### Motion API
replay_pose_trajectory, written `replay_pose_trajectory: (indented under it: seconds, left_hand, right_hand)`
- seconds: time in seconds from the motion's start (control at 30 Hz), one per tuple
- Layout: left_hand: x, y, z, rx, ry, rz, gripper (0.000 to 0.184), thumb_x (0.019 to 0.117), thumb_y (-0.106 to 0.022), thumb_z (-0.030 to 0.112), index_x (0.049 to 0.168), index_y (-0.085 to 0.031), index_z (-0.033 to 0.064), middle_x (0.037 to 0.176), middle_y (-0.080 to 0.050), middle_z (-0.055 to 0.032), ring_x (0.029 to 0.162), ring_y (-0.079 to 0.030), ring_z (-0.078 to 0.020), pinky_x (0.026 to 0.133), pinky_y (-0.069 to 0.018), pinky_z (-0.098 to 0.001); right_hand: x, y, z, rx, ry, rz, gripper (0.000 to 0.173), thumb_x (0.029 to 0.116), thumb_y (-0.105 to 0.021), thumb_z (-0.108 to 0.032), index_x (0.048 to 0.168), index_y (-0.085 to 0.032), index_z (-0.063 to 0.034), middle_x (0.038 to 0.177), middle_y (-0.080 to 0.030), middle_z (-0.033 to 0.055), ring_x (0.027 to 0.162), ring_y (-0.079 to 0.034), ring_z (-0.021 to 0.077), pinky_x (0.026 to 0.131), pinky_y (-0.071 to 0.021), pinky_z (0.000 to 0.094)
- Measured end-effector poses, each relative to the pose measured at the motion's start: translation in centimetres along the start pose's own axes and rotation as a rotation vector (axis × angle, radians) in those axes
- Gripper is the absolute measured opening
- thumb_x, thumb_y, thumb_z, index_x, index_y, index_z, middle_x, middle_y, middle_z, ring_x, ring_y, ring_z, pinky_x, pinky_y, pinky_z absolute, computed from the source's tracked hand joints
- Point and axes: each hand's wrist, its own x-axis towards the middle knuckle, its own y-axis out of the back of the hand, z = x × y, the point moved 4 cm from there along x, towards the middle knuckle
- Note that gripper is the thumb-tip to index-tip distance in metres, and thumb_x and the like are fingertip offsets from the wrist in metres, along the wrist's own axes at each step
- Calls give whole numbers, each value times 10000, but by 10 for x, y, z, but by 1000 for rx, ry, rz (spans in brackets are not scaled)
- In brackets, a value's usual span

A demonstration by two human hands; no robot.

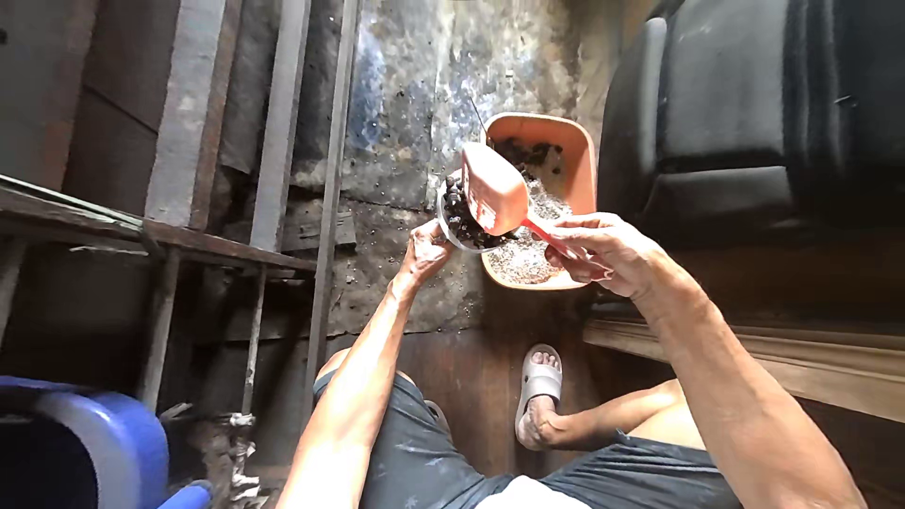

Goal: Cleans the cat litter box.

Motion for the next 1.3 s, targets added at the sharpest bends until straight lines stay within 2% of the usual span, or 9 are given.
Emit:
replay_pose_trajectory:
  seconds: [0.43,0.57,0.67,0.73,0.8,0.83,0.9,1.17,1.3]
  left_hand:
    - [1,0,0,-24,0,-4,198,907,-715,85,1090,-748,16,1050,-749,-112,972,-712,-136,932,-562,-369]
    - [2,5,-1,-32,35,-5,193,919,-713,91,1096,-735,15,1037,-745,-102,954,-708,-116,915,-571,-355]
    - [0,12,-2,-4,29,7,210,915,-713,84,1109,-732,6,1062,-743,-122,998,-707,-144,953,-556,-393]
    - [-3,20,-1,37,60,15,228,913,-713,86,1125,-726,4,1072,-742,-132,1009,-707,-161,961,-551,-415]
    - [-7,27,-1,70,91,29,238,908,-717,86,1131,-724,5,1071,-742,-142,1011,-710,-182,956,-550,-444]
    - [-10,31,-3,78,107,32,239,912,-712,81,1138,-721,2,1080,-741,-146,1021,-709,-189,962,-549,-452]
    - [-16,39,-5,86,130,43,226,918,-709,76,1131,-718,0,1068,-739,-146,1006,-708,-187,950,-557,-452]
    - [-34,59,3,147,93,119,219,915,-733,144,1080,-711,2,1007,-735,-83,945,-686,-62,915,-554,-324]
    - [-51,65,6,107,14,91,192,923,-735,125,1084,-700,27,1015,-719,-66,932,-676,-65,885,-557,-304]
  right_hand:
    - [-7,40,4,310,82,-94,296,1028,-547,-312,1216,-661,-114,813,-610,-25,507,-479,-9,444,-422,121]
    - [-7,74,-3,163,193,121,268,1050,-501,-235,1241,-641,-109,838,-621,-24,537,-494,12,471,-434,149]
    - [3,102,16,-34,183,412,243,1049,-576,-216,1234,-681,-99,805,-633,-22,495,-446,19,433,-384,171]
    - [20,122,42,-270,117,600,242,1029,-634,-287,1180,-725,-121,798,-637,-21,534,-449,45,480,-386,227]
    - [37,140,71,-505,34,706,317,1023,-627,-358,1143,-743,-88,918,-703,79,748,-617,175,706,-525,415]
    - [45,146,86,-595,-1,724,354,1025,-607,-371,1142,-747,-67,997,-728,141,889,-680,265,833,-543,525]
    - [58,150,110,-704,-52,720,371,1041,-570,-356,1126,-748,-42,1070,-725,209,1034,-681,367,933,-500,621]
    - [123,143,159,-825,-133,546,369,1046,-548,-317,1043,-731,3,997,-702,247,958,-677,419,864,-507,646]
    - [150,136,151,-798,-221,500,404,1060,-529,-322,1106,-711,35,1063,-694,274,998,-678,417,903,-508,621]
